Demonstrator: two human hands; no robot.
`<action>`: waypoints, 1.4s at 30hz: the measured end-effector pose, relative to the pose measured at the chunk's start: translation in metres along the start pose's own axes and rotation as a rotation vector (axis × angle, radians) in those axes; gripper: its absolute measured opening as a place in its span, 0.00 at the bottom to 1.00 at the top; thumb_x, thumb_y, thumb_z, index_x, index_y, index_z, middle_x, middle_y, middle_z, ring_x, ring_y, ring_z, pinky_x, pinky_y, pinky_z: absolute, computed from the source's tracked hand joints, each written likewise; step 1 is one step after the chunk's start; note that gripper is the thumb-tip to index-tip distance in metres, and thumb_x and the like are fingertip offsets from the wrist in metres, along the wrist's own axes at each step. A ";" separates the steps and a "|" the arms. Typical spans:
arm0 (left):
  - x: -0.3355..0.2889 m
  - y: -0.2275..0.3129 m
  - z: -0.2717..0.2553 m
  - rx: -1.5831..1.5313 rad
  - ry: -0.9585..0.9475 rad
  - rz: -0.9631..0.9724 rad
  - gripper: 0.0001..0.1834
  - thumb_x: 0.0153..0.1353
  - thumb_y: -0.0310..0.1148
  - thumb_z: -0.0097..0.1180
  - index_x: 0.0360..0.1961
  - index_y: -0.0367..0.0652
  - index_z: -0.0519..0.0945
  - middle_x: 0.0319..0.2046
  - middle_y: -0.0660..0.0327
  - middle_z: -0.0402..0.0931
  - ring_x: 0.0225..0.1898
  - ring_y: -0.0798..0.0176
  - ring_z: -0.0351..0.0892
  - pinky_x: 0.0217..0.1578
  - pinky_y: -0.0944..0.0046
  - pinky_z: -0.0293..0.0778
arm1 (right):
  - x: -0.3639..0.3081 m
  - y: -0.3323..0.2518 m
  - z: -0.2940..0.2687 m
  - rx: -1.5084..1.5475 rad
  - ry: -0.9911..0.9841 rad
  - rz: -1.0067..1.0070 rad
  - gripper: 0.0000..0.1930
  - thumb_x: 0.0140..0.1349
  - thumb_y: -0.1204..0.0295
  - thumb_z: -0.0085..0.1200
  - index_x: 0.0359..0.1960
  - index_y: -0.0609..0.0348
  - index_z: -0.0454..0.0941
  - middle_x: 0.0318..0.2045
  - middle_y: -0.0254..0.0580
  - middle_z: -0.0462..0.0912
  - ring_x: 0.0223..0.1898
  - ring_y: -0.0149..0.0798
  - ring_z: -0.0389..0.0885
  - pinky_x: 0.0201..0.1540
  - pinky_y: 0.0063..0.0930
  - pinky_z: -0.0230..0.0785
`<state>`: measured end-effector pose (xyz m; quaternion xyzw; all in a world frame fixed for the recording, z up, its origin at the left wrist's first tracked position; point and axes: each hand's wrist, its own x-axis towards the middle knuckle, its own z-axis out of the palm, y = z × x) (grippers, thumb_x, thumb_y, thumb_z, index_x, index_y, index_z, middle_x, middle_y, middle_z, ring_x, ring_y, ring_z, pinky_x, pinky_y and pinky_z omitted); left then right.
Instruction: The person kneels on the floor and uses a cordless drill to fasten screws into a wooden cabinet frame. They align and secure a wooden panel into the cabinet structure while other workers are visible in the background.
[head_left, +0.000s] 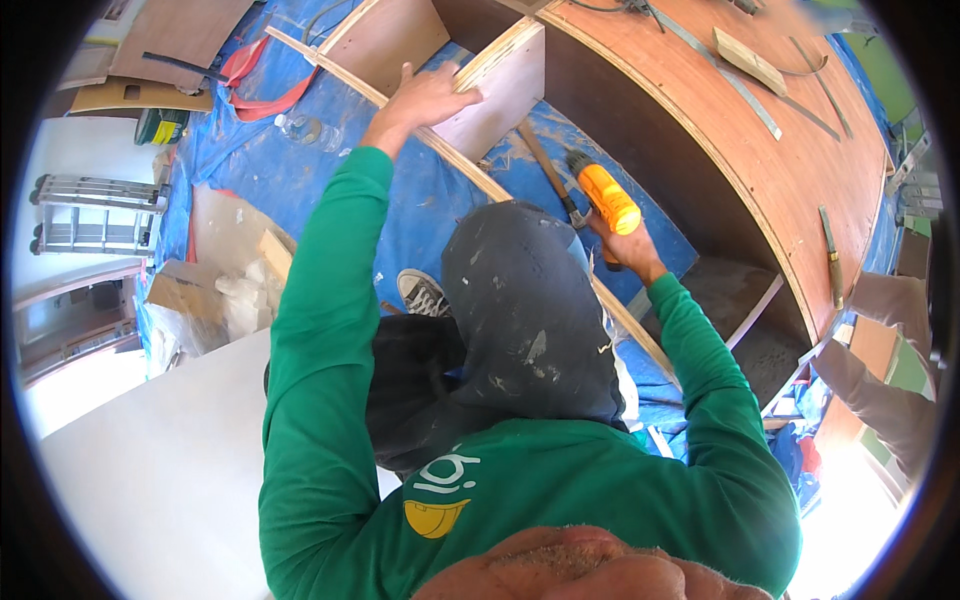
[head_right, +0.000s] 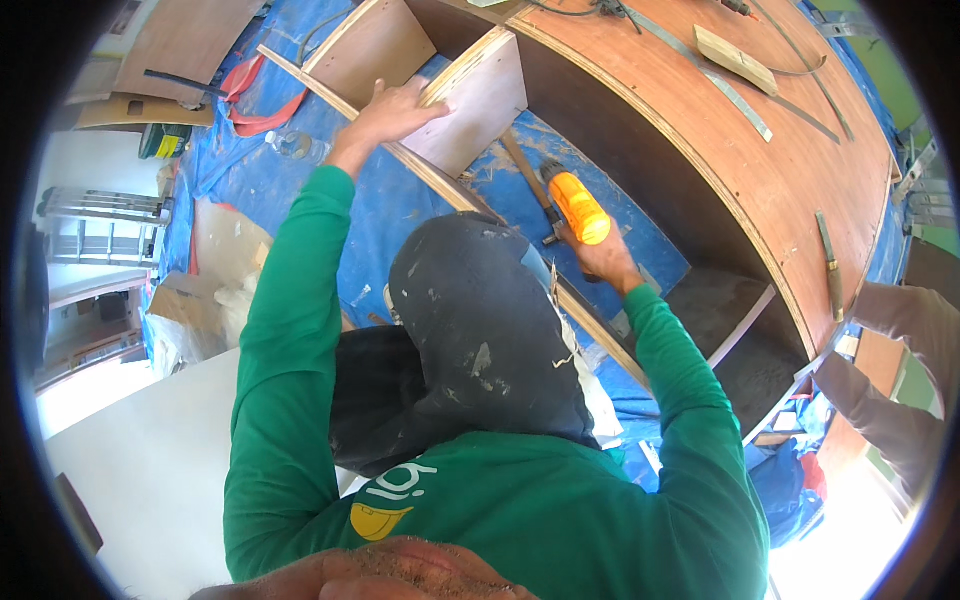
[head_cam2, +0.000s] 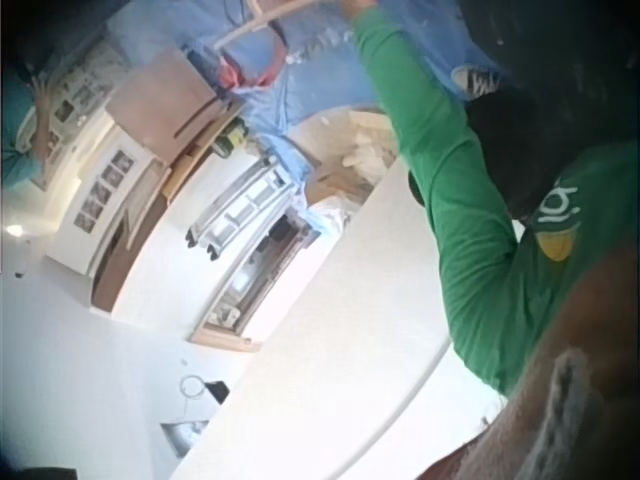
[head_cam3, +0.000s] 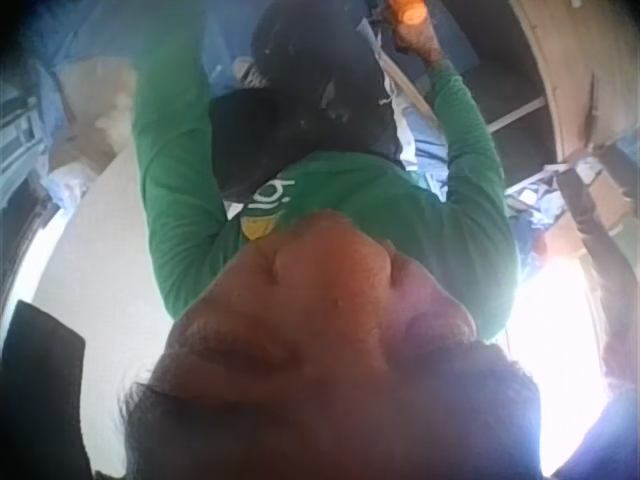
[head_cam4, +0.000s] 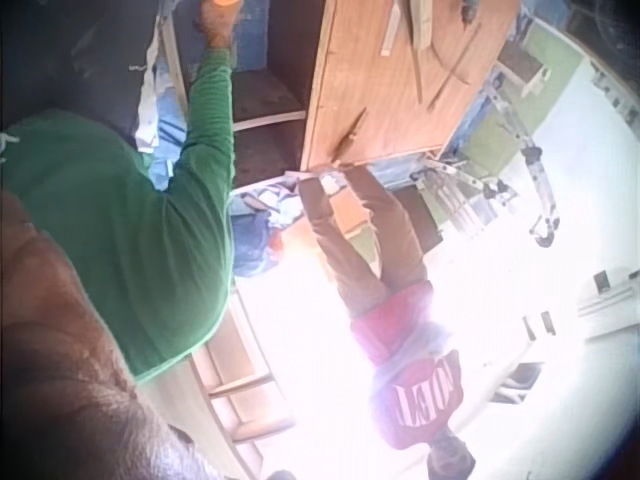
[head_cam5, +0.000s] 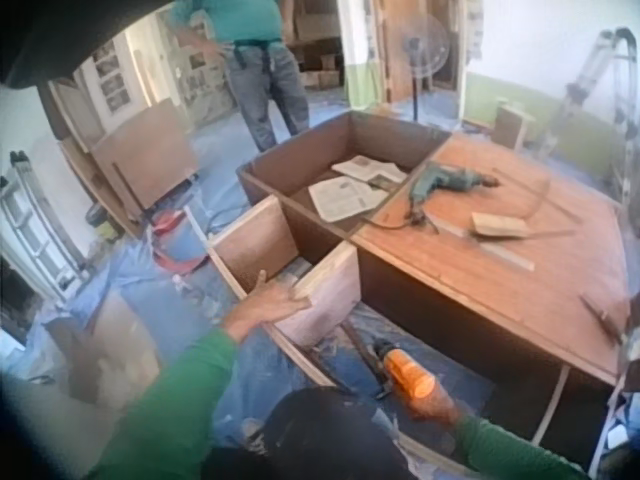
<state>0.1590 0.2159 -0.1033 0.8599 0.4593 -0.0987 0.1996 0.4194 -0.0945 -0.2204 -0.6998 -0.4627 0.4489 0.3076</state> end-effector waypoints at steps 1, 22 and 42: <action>0.007 0.010 0.003 -0.063 0.072 0.021 0.51 0.64 0.66 0.57 0.70 0.29 0.68 0.61 0.36 0.79 0.65 0.39 0.78 0.75 0.36 0.55 | 0.010 -0.002 0.009 0.236 -0.011 0.035 0.21 0.65 0.65 0.65 0.56 0.64 0.80 0.42 0.54 0.87 0.43 0.50 0.87 0.48 0.41 0.81; 0.102 0.089 0.016 0.130 0.332 -0.157 0.35 0.60 0.60 0.64 0.52 0.36 0.80 0.44 0.44 0.88 0.47 0.42 0.89 0.50 0.45 0.83 | 0.159 0.036 0.077 1.429 0.127 0.291 0.11 0.70 0.73 0.57 0.50 0.59 0.73 0.29 0.41 0.80 0.24 0.39 0.80 0.29 0.39 0.80; 0.099 0.089 0.015 0.066 0.338 -0.126 0.34 0.61 0.61 0.64 0.50 0.38 0.79 0.46 0.40 0.87 0.52 0.36 0.86 0.53 0.40 0.81 | 0.143 0.030 0.075 1.352 0.134 0.270 0.10 0.70 0.73 0.56 0.49 0.59 0.73 0.30 0.41 0.79 0.25 0.38 0.79 0.28 0.38 0.79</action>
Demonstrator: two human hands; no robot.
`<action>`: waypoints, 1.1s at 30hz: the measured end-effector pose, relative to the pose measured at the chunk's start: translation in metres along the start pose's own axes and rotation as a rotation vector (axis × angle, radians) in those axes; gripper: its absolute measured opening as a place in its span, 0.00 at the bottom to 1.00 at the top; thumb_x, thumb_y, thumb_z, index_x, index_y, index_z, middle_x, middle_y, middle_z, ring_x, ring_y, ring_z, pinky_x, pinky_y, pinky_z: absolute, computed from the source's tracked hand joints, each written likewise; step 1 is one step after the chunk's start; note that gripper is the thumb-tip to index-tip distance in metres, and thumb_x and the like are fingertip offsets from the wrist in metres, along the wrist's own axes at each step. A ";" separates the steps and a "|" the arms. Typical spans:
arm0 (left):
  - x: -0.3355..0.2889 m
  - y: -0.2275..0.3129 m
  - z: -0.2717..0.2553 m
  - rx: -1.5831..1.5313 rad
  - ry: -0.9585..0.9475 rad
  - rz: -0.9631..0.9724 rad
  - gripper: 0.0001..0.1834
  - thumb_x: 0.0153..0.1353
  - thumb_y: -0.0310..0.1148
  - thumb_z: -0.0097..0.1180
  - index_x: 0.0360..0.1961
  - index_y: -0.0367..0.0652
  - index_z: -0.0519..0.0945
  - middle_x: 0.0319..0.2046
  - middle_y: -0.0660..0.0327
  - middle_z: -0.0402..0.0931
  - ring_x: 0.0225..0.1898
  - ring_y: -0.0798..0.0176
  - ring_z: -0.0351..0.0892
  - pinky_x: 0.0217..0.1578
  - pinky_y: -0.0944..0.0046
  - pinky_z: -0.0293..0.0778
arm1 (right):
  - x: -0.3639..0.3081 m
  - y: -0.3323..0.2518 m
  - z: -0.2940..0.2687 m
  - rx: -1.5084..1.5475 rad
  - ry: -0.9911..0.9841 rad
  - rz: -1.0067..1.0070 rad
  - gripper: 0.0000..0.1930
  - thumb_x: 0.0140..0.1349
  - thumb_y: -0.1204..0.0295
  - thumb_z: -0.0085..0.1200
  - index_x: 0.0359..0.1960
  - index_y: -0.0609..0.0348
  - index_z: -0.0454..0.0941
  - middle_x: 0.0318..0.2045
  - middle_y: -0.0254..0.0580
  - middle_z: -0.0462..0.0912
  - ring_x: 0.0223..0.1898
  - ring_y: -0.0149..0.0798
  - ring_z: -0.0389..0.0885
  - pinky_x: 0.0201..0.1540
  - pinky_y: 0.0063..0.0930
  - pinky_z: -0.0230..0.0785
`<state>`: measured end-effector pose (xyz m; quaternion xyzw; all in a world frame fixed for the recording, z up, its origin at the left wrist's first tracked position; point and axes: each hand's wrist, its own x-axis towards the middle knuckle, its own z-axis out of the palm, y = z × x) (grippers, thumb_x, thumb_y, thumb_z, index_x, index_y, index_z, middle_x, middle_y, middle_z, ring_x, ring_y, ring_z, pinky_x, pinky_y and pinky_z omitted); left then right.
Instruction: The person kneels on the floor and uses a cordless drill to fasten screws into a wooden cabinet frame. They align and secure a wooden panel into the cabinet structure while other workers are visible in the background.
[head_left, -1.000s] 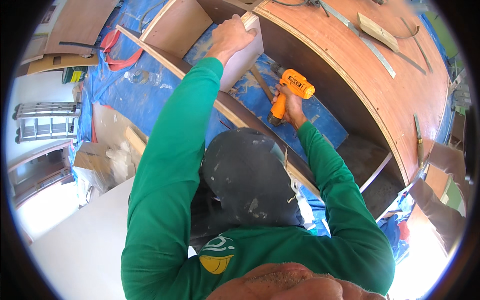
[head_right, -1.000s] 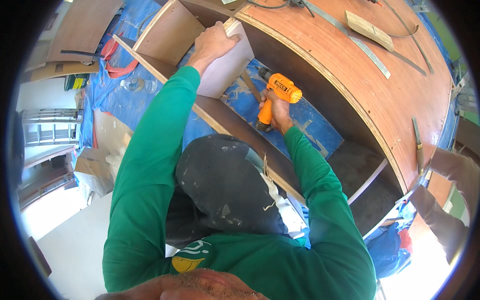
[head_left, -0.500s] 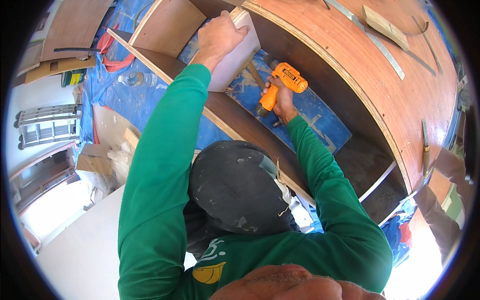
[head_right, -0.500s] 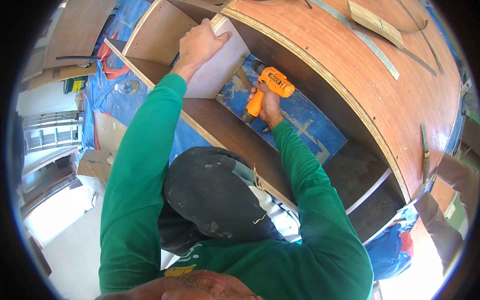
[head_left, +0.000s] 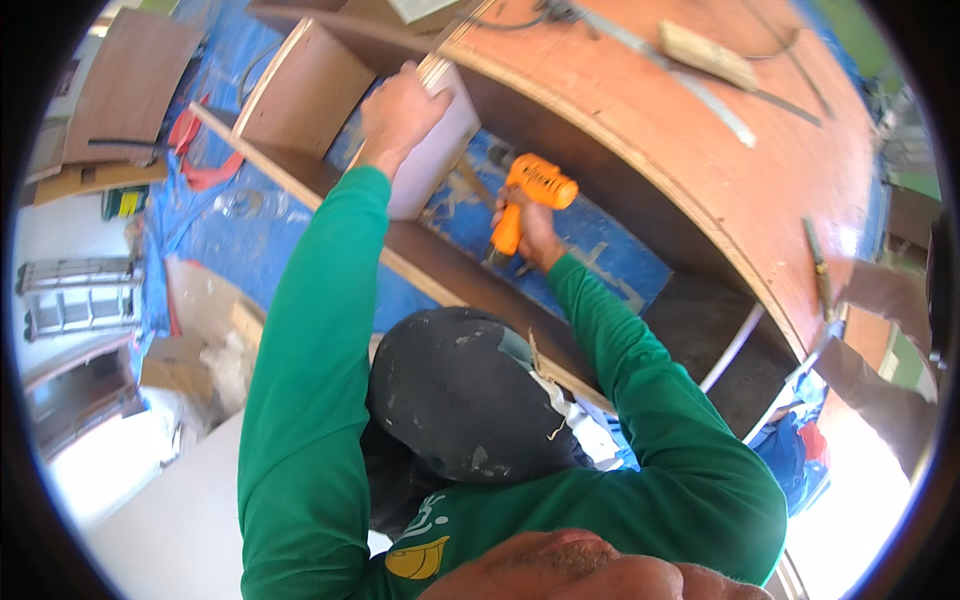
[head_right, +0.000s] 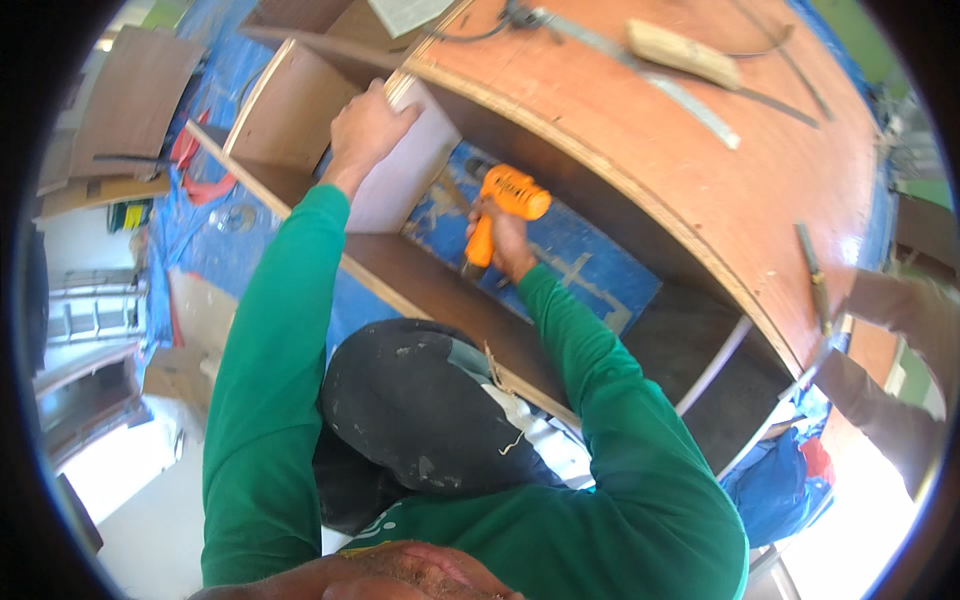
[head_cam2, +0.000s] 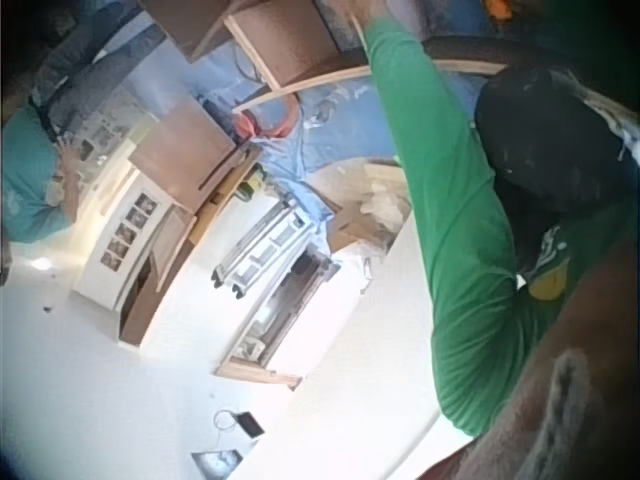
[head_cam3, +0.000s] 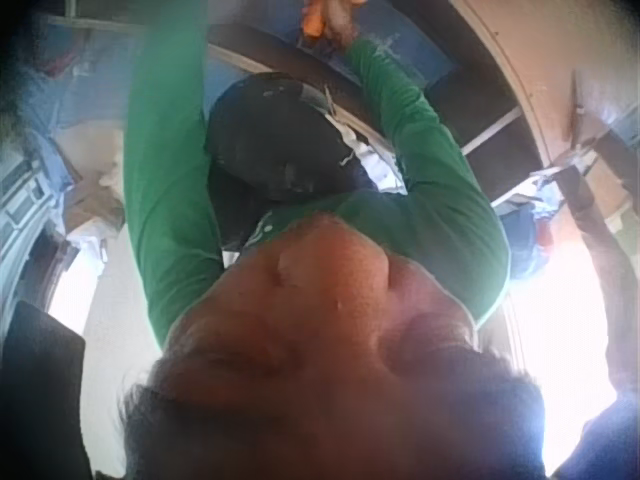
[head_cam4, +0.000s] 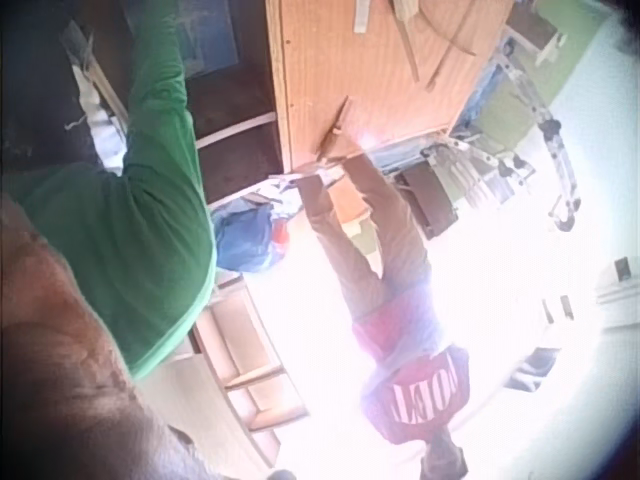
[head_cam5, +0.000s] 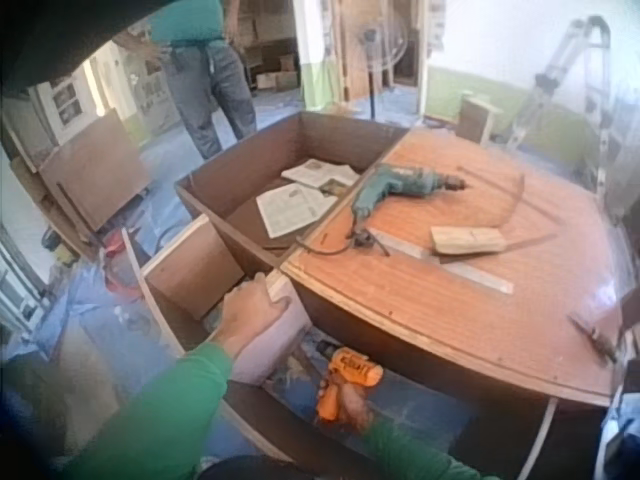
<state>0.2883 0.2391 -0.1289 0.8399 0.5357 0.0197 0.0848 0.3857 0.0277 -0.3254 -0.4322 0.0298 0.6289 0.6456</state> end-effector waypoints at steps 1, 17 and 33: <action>0.000 0.001 -0.002 -0.012 -0.002 0.006 0.34 0.61 0.60 0.63 0.51 0.38 0.79 0.47 0.40 0.87 0.52 0.36 0.86 0.53 0.40 0.81 | -0.004 0.000 -0.004 -0.021 -0.011 -0.027 0.11 0.67 0.75 0.55 0.49 0.59 0.73 0.30 0.41 0.79 0.24 0.37 0.79 0.27 0.36 0.78; -0.021 -0.021 -0.008 -0.392 0.164 0.133 0.33 0.61 0.49 0.65 0.60 0.38 0.73 0.56 0.39 0.82 0.59 0.36 0.82 0.58 0.42 0.78 | -0.296 -0.165 0.001 -0.499 0.235 -0.838 0.10 0.66 0.75 0.58 0.47 0.60 0.78 0.30 0.34 0.79 0.31 0.32 0.83 0.37 0.29 0.78; -0.051 -0.082 -0.003 -0.284 0.107 0.137 0.41 0.56 0.36 0.71 0.67 0.38 0.65 0.56 0.39 0.81 0.58 0.35 0.82 0.58 0.41 0.78 | -0.300 -0.256 -0.093 -0.726 0.582 -0.655 0.08 0.63 0.77 0.60 0.43 0.63 0.77 0.26 0.39 0.79 0.22 0.35 0.81 0.23 0.31 0.79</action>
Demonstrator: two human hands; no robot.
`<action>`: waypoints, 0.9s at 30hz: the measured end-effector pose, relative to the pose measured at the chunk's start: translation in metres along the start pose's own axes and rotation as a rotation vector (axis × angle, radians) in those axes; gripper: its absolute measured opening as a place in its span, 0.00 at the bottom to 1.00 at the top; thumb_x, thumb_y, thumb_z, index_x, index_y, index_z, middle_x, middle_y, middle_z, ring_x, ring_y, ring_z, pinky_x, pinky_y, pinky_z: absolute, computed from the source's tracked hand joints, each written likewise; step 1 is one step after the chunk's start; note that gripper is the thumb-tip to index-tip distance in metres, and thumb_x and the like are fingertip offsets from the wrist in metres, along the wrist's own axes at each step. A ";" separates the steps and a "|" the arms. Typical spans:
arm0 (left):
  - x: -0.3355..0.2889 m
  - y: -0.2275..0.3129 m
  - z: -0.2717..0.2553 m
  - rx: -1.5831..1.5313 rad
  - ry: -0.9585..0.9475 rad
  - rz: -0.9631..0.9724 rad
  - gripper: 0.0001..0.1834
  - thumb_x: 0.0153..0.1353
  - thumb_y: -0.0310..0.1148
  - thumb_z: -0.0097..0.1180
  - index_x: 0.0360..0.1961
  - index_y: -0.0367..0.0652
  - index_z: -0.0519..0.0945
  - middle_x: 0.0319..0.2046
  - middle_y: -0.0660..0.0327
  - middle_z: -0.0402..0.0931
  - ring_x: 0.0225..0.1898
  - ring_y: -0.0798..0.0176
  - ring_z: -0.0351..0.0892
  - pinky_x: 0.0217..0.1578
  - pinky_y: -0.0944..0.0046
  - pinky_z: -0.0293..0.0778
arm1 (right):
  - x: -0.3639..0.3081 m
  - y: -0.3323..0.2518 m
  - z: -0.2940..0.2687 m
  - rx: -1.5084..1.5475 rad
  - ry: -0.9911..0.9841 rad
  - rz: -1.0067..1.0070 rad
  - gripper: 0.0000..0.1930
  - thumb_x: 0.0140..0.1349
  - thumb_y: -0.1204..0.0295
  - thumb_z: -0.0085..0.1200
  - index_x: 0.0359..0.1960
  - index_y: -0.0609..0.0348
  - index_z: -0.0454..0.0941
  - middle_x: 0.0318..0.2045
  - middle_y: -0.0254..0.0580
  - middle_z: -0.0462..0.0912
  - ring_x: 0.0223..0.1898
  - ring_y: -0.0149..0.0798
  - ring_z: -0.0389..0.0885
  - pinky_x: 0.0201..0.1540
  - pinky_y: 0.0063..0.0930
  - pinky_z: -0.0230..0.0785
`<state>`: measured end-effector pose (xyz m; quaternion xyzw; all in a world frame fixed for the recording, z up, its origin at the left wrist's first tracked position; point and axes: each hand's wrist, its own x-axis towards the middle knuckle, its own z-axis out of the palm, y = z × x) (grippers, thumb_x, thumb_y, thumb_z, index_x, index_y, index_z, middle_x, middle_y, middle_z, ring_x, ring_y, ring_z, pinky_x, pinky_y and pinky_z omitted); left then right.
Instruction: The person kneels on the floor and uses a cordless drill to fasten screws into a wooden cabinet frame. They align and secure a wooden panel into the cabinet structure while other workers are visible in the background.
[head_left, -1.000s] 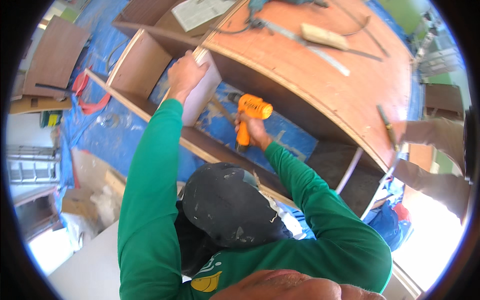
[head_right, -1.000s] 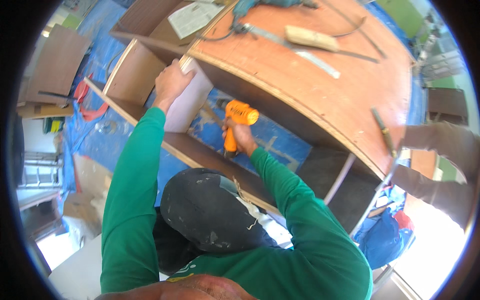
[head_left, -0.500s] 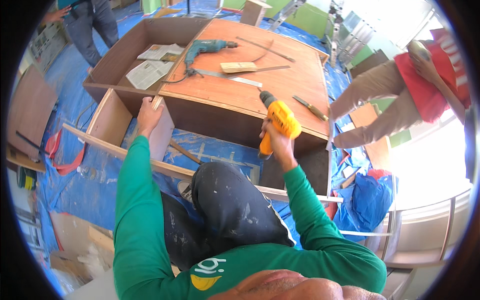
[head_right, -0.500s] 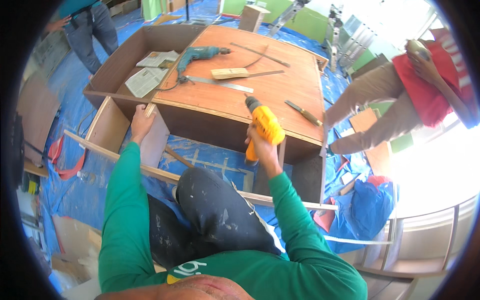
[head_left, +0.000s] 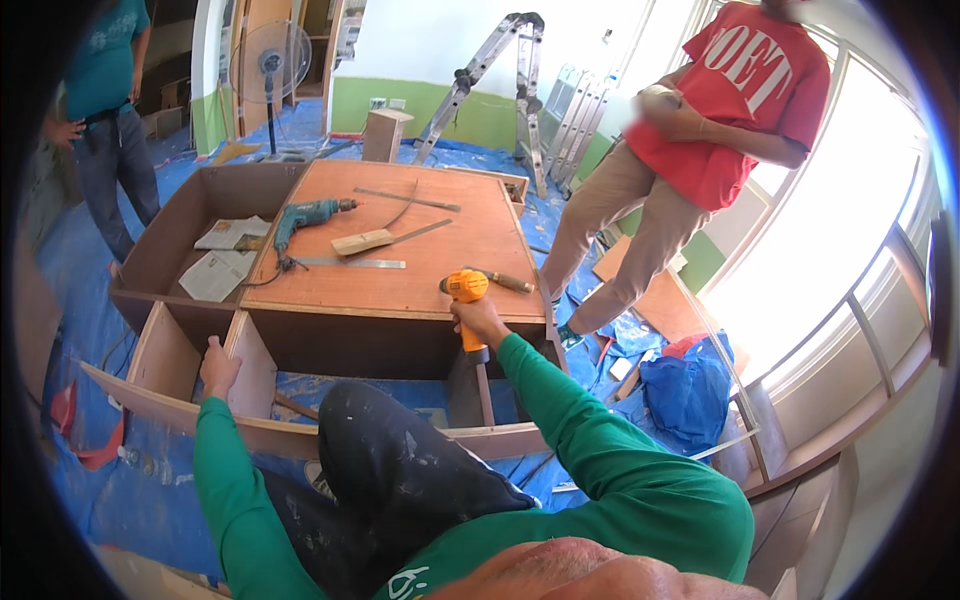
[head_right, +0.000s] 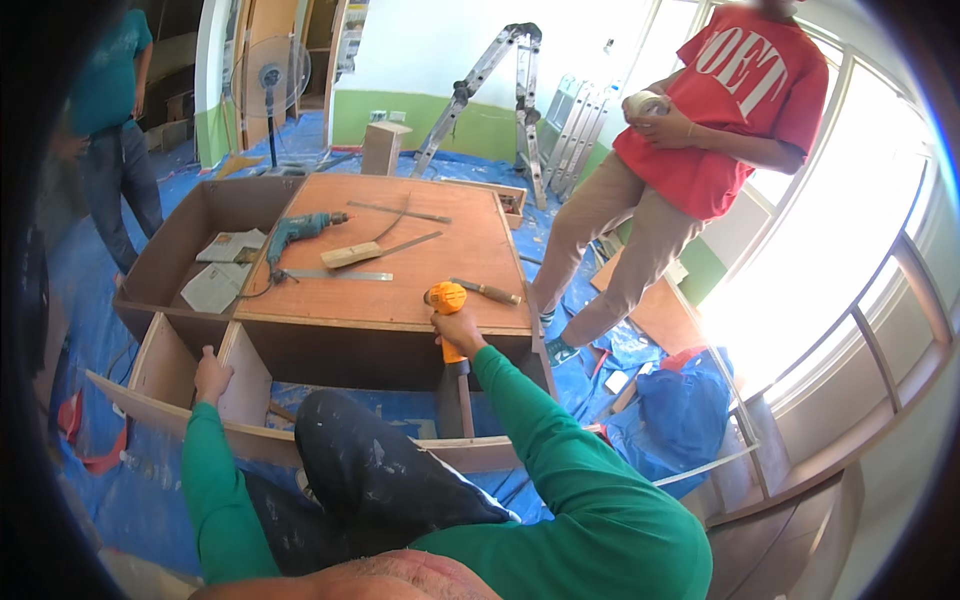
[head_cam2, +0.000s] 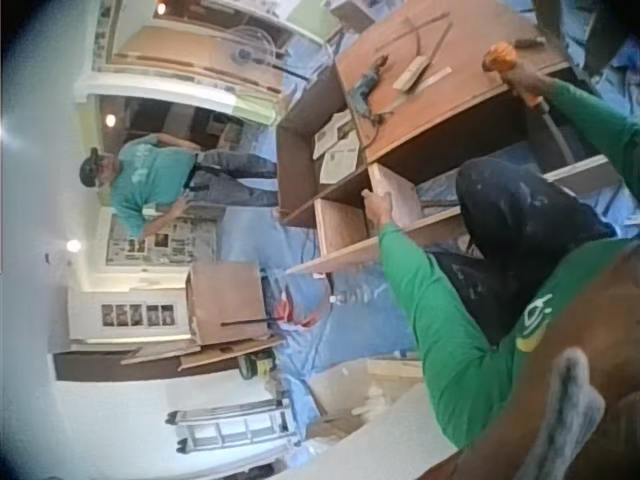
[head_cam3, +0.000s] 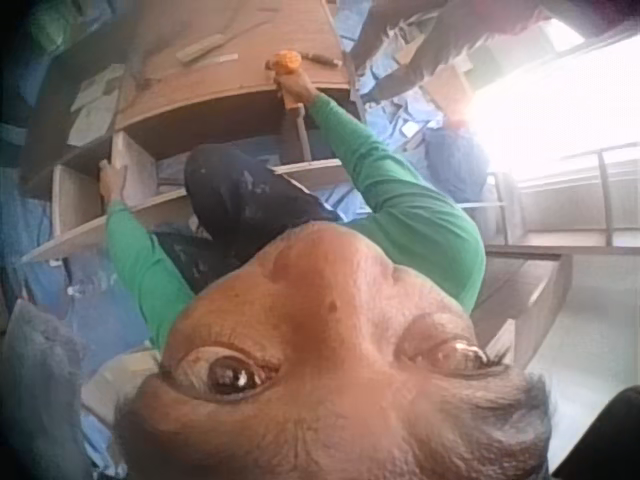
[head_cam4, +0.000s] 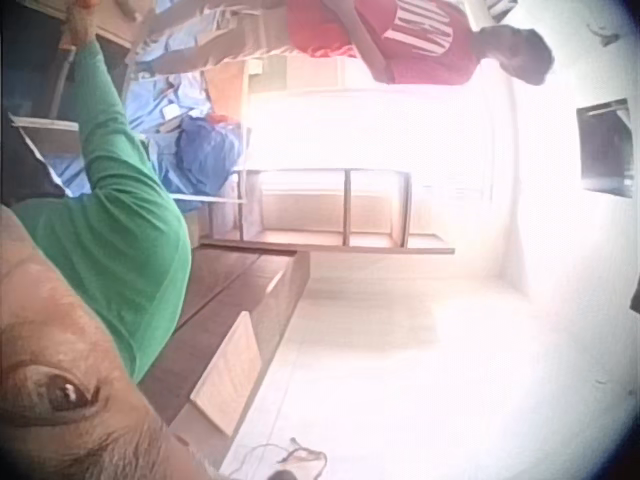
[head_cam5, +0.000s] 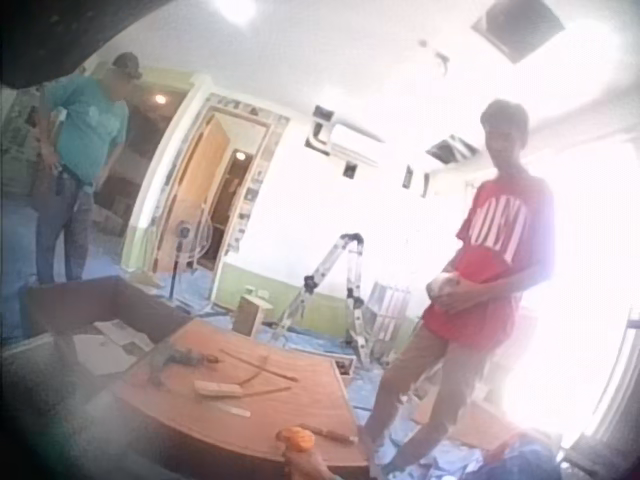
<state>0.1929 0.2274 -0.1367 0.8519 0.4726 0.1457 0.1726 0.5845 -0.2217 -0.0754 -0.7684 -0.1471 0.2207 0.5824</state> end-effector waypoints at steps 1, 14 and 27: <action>-0.001 0.005 0.000 -0.017 -0.026 -0.023 0.41 0.56 0.35 0.72 0.68 0.38 0.65 0.57 0.38 0.80 0.59 0.35 0.82 0.59 0.42 0.78 | 0.001 0.000 -0.003 0.018 0.010 0.003 0.09 0.63 0.77 0.60 0.43 0.63 0.77 0.26 0.40 0.79 0.21 0.35 0.81 0.23 0.32 0.79; 0.002 0.002 0.006 -0.061 -0.050 -0.083 0.45 0.55 0.40 0.73 0.71 0.38 0.66 0.60 0.39 0.80 0.62 0.36 0.81 0.62 0.43 0.77 | 0.013 -0.045 -0.027 0.019 -0.109 0.188 0.12 0.61 0.77 0.58 0.45 0.61 0.74 0.26 0.42 0.79 0.22 0.40 0.81 0.25 0.43 0.79; -0.003 0.008 -0.005 -0.050 -0.099 -0.119 0.44 0.55 0.41 0.74 0.70 0.40 0.66 0.59 0.39 0.82 0.61 0.37 0.82 0.62 0.44 0.77 | 0.022 -0.046 -0.031 0.027 -0.136 0.188 0.11 0.61 0.77 0.58 0.43 0.61 0.73 0.25 0.41 0.78 0.21 0.39 0.80 0.25 0.41 0.79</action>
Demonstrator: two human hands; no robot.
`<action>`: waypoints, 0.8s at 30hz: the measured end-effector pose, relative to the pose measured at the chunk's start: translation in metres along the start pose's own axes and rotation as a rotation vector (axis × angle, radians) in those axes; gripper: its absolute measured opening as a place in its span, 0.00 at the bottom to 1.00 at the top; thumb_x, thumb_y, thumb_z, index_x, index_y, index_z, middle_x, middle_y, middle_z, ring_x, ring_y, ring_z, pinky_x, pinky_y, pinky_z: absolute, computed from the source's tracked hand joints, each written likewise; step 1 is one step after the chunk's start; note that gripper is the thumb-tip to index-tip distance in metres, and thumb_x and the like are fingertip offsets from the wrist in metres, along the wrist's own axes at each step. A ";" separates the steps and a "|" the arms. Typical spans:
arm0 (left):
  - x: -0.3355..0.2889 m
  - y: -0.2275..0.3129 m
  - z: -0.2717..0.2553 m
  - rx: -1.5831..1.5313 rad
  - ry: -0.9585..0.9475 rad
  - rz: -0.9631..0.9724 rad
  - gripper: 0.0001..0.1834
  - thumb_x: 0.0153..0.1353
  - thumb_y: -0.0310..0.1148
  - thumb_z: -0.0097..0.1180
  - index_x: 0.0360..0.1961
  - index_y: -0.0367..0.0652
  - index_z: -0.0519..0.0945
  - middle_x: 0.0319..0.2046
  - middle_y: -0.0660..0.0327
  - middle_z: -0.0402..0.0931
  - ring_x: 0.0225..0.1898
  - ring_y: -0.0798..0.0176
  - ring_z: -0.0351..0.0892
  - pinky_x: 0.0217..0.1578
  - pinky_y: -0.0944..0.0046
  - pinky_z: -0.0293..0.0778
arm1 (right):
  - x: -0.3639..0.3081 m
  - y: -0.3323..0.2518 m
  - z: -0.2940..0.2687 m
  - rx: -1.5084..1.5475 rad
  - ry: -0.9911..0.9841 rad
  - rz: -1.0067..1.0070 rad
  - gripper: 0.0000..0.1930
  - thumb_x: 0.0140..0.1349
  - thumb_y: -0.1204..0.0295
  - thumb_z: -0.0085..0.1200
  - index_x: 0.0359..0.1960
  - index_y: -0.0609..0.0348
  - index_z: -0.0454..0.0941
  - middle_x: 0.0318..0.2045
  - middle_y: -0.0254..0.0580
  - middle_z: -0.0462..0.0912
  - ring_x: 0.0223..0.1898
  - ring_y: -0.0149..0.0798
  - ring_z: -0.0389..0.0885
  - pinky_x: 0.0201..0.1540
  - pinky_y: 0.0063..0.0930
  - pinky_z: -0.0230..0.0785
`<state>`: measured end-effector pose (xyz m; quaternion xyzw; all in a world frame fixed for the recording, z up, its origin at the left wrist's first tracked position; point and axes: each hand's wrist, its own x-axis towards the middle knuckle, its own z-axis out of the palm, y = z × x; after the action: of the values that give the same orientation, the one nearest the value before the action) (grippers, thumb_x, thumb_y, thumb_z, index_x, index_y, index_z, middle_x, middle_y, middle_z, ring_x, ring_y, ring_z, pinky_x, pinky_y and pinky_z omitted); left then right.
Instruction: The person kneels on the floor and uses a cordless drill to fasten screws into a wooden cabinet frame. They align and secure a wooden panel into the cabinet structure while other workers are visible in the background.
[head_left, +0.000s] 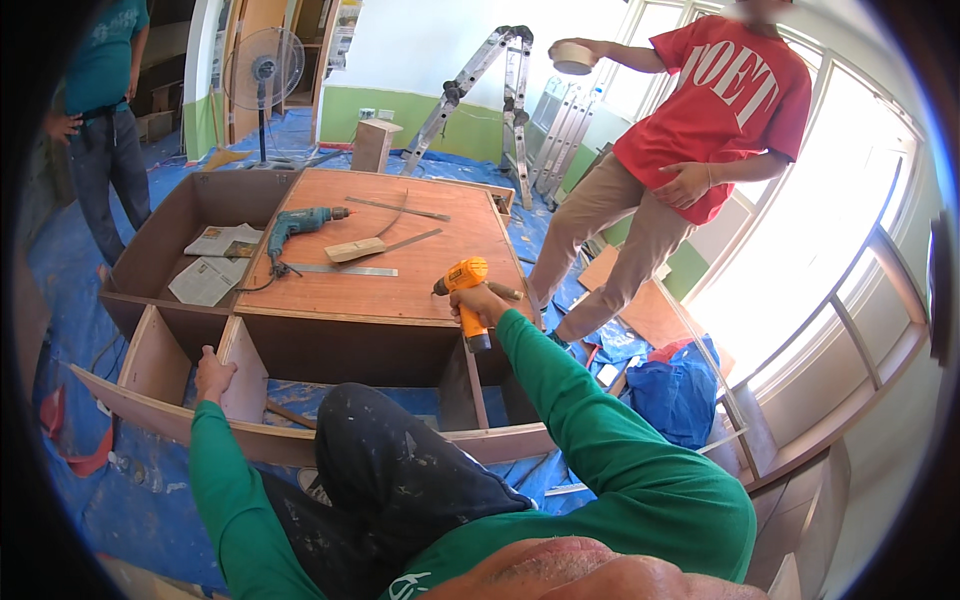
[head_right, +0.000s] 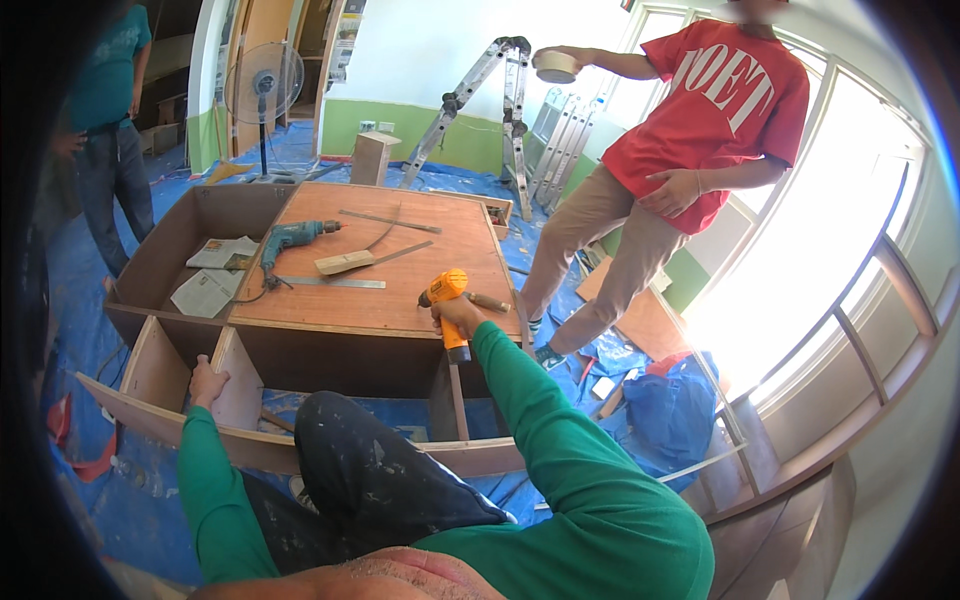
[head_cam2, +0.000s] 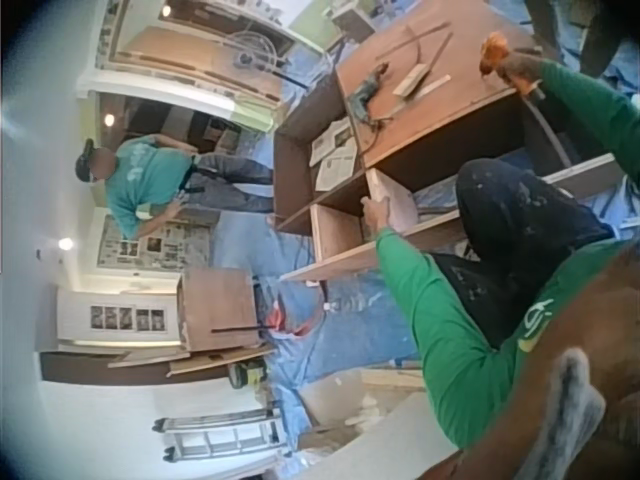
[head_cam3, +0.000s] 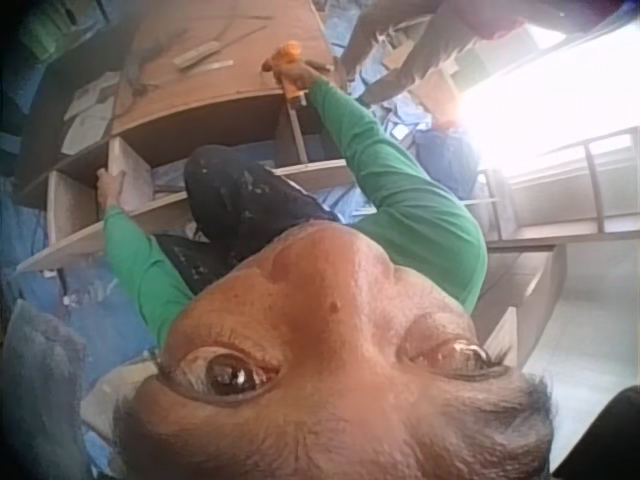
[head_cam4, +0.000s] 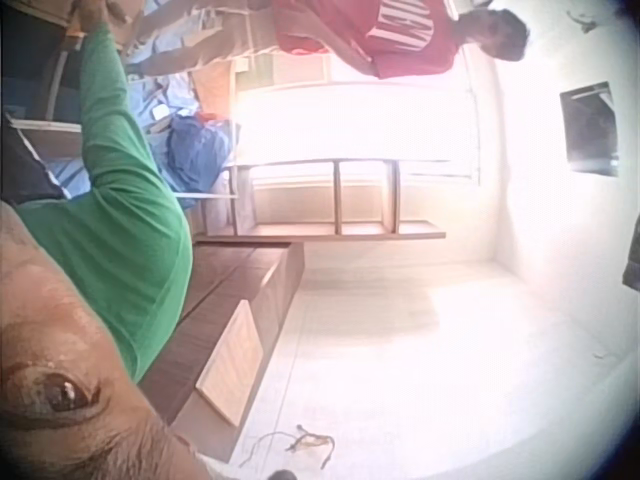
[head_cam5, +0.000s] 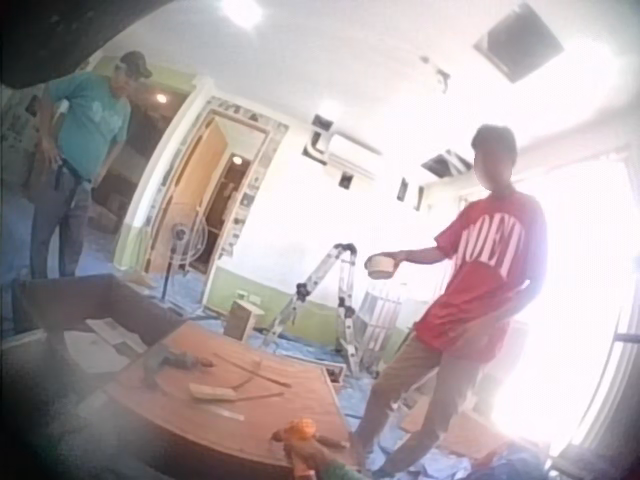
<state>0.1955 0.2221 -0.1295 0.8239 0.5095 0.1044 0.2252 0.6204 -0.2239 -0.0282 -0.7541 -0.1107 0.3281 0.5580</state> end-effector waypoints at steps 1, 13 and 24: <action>0.000 -0.001 -0.001 0.011 -0.003 -0.008 0.44 0.55 0.41 0.74 0.69 0.40 0.67 0.59 0.40 0.82 0.61 0.37 0.82 0.62 0.44 0.77 | -0.001 -0.001 0.003 -0.005 -0.006 0.005 0.11 0.60 0.77 0.58 0.44 0.61 0.73 0.25 0.42 0.78 0.21 0.40 0.80 0.25 0.40 0.79; -0.004 -0.028 -0.012 0.041 -0.100 -0.035 0.44 0.51 0.44 0.76 0.66 0.38 0.71 0.61 0.39 0.80 0.62 0.38 0.81 0.63 0.46 0.76 | -0.099 -0.002 0.108 -0.159 -0.133 -0.681 0.14 0.63 0.71 0.67 0.48 0.60 0.83 0.36 0.40 0.87 0.37 0.36 0.88 0.43 0.33 0.80; -0.021 -0.041 -0.026 0.119 -0.263 0.031 0.41 0.47 0.49 0.76 0.59 0.35 0.80 0.57 0.40 0.84 0.60 0.41 0.83 0.61 0.49 0.77 | -0.240 -0.005 0.217 -0.621 -0.148 -1.169 0.22 0.63 0.67 0.62 0.58 0.57 0.74 0.45 0.47 0.81 0.46 0.54 0.81 0.51 0.44 0.68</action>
<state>0.1423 0.2258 -0.1250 0.8501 0.4679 -0.0315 0.2395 0.3043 -0.1830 0.0305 -0.6712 -0.6288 -0.0245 0.3917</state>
